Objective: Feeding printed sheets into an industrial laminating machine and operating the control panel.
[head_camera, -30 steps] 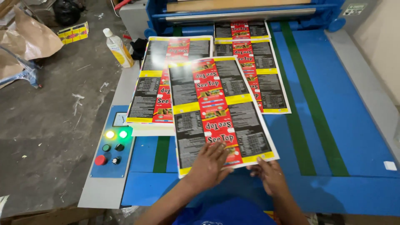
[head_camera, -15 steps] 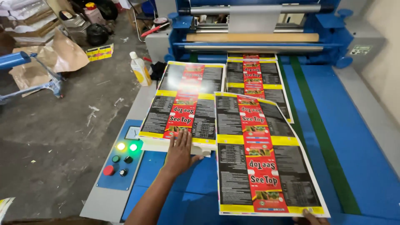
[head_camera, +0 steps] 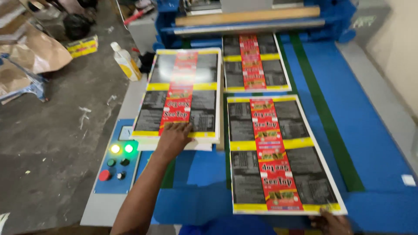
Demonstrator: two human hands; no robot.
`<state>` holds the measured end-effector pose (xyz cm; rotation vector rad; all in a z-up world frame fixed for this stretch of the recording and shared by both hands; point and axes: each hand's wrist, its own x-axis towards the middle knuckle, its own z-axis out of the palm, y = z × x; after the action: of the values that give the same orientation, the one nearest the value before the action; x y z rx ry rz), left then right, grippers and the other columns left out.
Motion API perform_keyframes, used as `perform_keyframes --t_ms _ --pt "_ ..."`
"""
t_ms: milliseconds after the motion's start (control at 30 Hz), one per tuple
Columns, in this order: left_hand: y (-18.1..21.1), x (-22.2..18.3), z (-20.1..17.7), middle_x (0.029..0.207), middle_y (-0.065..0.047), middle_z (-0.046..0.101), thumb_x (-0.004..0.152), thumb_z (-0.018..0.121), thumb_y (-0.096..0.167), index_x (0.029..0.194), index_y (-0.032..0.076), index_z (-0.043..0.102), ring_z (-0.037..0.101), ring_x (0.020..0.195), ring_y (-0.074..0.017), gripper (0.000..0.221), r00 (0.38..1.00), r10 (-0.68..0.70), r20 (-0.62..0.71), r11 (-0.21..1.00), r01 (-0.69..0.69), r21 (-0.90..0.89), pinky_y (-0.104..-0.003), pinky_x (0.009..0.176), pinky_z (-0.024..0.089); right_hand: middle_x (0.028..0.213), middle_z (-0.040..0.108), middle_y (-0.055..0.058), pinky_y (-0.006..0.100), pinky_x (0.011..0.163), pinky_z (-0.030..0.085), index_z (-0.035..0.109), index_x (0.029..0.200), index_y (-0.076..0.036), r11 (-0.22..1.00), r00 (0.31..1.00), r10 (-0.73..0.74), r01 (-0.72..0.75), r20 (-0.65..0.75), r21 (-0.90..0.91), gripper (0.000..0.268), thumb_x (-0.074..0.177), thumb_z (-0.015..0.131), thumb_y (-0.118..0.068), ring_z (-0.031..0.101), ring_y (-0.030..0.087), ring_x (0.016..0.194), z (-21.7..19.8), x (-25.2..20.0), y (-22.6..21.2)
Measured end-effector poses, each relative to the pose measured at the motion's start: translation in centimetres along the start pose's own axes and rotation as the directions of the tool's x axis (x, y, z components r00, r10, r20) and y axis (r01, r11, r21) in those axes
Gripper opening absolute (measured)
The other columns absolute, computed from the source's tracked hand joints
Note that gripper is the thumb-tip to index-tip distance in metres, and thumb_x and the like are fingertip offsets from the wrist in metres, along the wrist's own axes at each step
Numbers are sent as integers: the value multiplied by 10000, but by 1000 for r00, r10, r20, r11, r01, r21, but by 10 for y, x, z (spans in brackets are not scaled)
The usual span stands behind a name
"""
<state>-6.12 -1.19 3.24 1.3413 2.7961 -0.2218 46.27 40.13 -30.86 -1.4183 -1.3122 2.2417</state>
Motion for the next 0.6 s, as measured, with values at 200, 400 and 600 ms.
perform_keyframes --t_ms 200,400,600 --pt "10 -8 39 1441 -225 578 791 630 609 1396 -15 553 529 1351 -402 873 926 98 -366 994 -72 84 -605 1079 398 915 700 221 394 637 576 592 1141 13 967 971 -214 226 -107 118 190 1021 629 -129 694 293 735 76 -99 -43" --pt "-8 4 41 1369 -195 657 983 595 334 1334 0 619 620 1291 -330 485 885 142 -444 987 -95 126 -446 1008 529 961 718 175 386 616 557 595 1149 17 954 955 -294 296 -32 46 194 1017 607 -125 722 273 785 140 -89 -92" --pt "-10 10 28 1200 -151 753 986 604 148 1148 62 693 734 1134 -265 204 851 88 -518 990 -131 -48 -408 848 599 958 720 170 378 599 552 569 1238 -18 934 931 -356 355 78 29 239 1025 541 -123 718 265 774 188 -22 -158"
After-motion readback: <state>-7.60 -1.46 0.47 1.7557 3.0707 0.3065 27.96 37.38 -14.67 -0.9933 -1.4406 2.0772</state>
